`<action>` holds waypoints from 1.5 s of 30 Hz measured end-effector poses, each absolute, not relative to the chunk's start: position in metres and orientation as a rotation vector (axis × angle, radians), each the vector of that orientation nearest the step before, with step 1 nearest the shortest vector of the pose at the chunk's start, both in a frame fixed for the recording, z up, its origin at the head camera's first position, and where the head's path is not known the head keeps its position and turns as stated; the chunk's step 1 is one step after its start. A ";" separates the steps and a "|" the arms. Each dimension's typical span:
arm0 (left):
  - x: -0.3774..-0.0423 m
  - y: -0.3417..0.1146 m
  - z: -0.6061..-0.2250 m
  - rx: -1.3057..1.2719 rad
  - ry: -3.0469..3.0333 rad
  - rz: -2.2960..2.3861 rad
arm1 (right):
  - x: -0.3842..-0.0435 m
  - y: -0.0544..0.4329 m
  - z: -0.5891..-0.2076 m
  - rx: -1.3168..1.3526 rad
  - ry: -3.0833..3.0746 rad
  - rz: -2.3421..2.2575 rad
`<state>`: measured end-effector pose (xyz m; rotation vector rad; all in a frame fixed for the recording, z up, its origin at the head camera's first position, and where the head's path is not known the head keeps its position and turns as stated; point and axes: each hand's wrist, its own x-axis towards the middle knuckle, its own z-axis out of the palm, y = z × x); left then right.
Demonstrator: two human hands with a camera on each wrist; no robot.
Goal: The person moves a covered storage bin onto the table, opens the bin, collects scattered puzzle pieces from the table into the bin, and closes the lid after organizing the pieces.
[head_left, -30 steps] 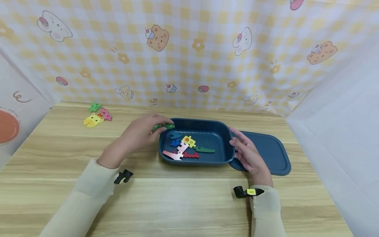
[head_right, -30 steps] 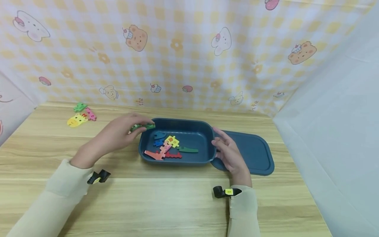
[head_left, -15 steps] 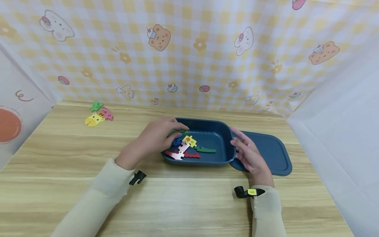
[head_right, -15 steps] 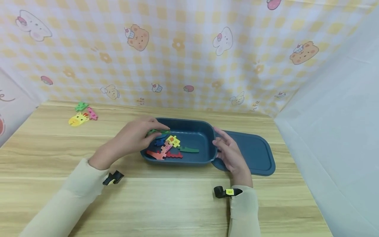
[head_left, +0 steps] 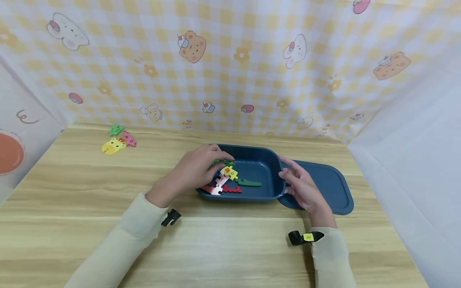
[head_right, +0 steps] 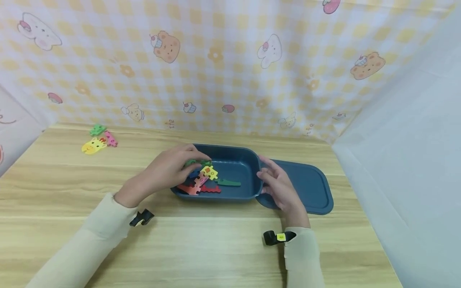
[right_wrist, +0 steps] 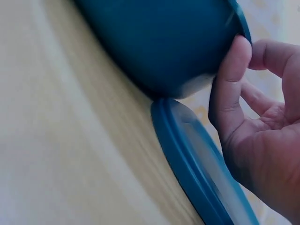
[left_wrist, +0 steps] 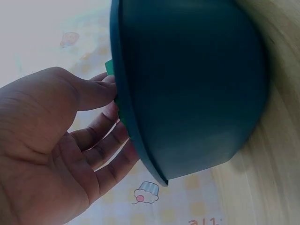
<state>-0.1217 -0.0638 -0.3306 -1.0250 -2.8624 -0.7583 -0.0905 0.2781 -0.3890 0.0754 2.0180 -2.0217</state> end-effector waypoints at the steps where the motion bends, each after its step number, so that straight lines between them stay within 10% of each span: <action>1: -0.122 -0.063 -0.331 -1.031 -2.858 -0.759 | -0.090 0.279 -0.389 0.077 2.033 -2.009; 45: -0.119 -0.058 -0.346 -1.023 -2.801 -0.850 | -0.092 0.280 -0.392 0.030 1.991 -2.038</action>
